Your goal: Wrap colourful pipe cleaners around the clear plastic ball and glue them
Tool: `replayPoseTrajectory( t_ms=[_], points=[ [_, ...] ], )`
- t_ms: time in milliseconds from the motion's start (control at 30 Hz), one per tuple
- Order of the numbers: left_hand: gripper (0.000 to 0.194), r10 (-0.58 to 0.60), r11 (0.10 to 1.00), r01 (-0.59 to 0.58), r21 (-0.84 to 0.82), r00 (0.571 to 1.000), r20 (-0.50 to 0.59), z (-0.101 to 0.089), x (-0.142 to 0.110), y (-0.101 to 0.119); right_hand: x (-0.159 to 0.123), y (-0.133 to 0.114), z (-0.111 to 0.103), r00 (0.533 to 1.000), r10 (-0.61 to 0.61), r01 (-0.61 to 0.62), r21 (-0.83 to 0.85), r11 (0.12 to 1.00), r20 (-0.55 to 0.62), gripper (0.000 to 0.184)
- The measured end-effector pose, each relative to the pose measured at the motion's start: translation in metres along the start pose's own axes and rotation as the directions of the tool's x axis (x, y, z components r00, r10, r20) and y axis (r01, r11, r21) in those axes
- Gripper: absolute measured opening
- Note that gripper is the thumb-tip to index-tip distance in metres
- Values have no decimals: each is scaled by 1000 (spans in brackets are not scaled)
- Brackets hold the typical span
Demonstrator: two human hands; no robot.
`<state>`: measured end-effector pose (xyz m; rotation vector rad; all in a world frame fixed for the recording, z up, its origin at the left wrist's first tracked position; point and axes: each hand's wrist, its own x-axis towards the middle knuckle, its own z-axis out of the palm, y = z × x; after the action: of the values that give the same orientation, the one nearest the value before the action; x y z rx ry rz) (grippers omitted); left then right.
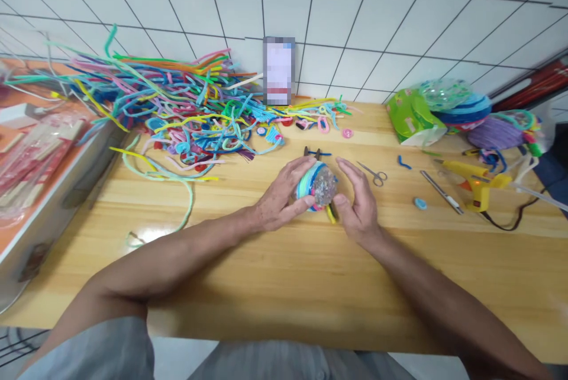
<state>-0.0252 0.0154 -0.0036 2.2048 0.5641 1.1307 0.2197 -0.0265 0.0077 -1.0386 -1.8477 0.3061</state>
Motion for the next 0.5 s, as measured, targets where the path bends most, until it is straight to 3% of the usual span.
replayPoseTrajectory(
  t_ms=[133, 267, 367, 500],
  points=[
    [77, 21, 1000, -21, -21, 1000, -19, 2, -2, -5, 0, 5, 3, 964, 224, -199, 169, 965, -144, 44],
    [73, -22, 999, 20, -38, 999, -42, 1, -3, -7, 11, 5, 0, 850, 484, -364, 431, 825, -210, 33],
    [68, -54, 998, 51, -41, 995, -81, 0, -3, -4, 27, 4, -16, 778, 623, -445, 622, 644, -89, 35],
    [51, -142, 990, 141, -23, 965, -219, -2, 2, 1, 48, -4, -44, 769, 611, -538, 707, 459, 188, 43]
  ],
)
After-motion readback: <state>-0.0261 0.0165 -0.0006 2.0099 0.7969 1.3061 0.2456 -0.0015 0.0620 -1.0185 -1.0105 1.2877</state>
